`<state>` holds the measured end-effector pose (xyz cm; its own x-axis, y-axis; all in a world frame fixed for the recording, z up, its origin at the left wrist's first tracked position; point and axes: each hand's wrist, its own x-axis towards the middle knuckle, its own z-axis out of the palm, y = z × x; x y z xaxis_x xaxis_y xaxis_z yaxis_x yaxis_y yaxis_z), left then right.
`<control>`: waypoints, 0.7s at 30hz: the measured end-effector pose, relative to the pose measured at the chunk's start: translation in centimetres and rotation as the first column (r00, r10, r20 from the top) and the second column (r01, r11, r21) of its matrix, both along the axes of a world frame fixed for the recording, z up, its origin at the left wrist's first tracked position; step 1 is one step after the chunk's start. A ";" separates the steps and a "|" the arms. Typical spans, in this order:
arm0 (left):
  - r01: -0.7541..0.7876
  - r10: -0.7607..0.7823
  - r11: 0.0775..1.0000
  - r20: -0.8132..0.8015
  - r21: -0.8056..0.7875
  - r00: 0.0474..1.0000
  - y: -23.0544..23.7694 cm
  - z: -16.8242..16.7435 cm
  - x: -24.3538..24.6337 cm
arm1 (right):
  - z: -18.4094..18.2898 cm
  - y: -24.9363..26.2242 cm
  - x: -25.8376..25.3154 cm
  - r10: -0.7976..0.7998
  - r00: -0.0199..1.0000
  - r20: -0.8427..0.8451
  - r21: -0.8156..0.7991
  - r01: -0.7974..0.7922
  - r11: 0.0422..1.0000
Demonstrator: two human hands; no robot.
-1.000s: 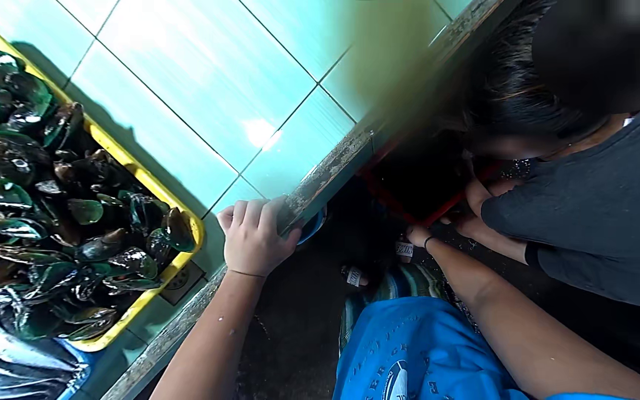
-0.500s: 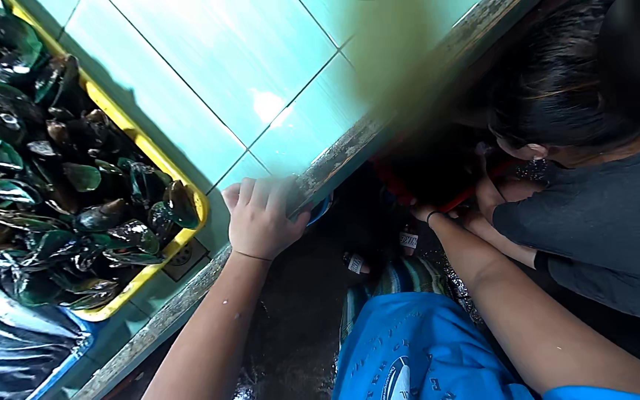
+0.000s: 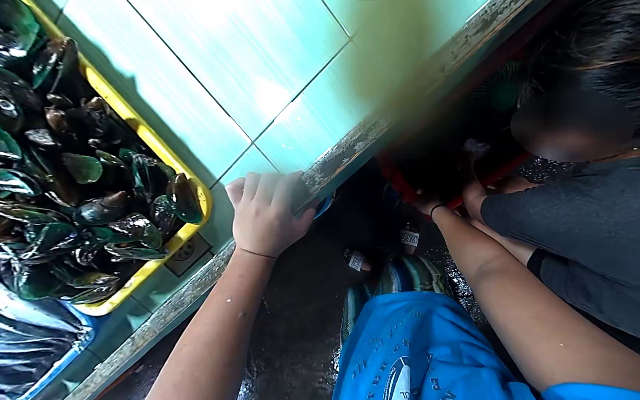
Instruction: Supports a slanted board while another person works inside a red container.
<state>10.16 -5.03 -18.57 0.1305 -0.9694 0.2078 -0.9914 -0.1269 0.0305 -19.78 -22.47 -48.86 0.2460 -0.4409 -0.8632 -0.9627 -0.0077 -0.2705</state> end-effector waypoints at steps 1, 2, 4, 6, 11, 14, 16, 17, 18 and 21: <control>0.001 -0.001 1.000 0.001 -0.005 1.000 0.0 0.0 0.0 | -0.2 0.0 0.0 0.004 1.000 0.007 -0.004 -0.004 1.000; 0.001 -0.001 1.000 0.003 -0.007 1.000 0.0 0.0 0.0 | -0.6 0.0 -0.2 0.004 1.000 0.015 -0.018 -0.004 1.000; 0.003 -0.003 1.000 0.001 -0.008 1.000 -0.1 0.0 0.0 | -1.2 0.1 -0.3 -0.008 1.000 0.010 -0.048 0.009 0.999; 0.007 -0.007 1.000 -0.001 -0.002 1.000 0.0 0.1 0.0 | -1.1 0.0 -0.3 -0.013 1.000 -0.009 -0.117 0.012 0.993; 0.009 -0.009 1.000 -0.006 0.000 1.000 0.0 0.1 0.1 | 0.8 -1.1 -0.2 -0.204 0.977 0.068 -0.048 0.207 0.977; 0.010 -0.010 1.000 -0.004 0.003 1.000 -0.1 0.2 0.1 | 0.5 -1.3 -0.1 -0.270 0.951 0.150 0.012 0.271 0.963; 0.007 -0.007 1.000 0.003 0.008 1.000 -0.1 0.1 0.1 | 0.7 -1.0 0.3 -0.258 0.956 0.142 -0.006 0.262 0.965; 0.007 -0.007 1.000 0.008 0.007 1.000 0.0 0.1 0.1 | 0.9 -0.8 0.6 -0.263 0.955 0.134 -0.008 0.267 0.964; 0.008 -0.008 1.000 0.011 0.006 1.000 0.0 0.1 0.1 | 0.9 -0.7 0.8 -0.274 0.952 0.137 -0.006 0.277 0.961; 0.011 -0.011 1.000 0.017 -0.001 1.000 0.0 0.1 0.1 | 1.2 -0.6 1.7 -0.291 0.947 0.132 -0.013 0.295 0.955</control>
<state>10.23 -5.05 -18.48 0.1163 -0.9705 0.2111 -0.9932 -0.1161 0.0134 -18.11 -23.03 -47.65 0.2088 -0.5369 -0.8174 -0.8812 0.2593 -0.3954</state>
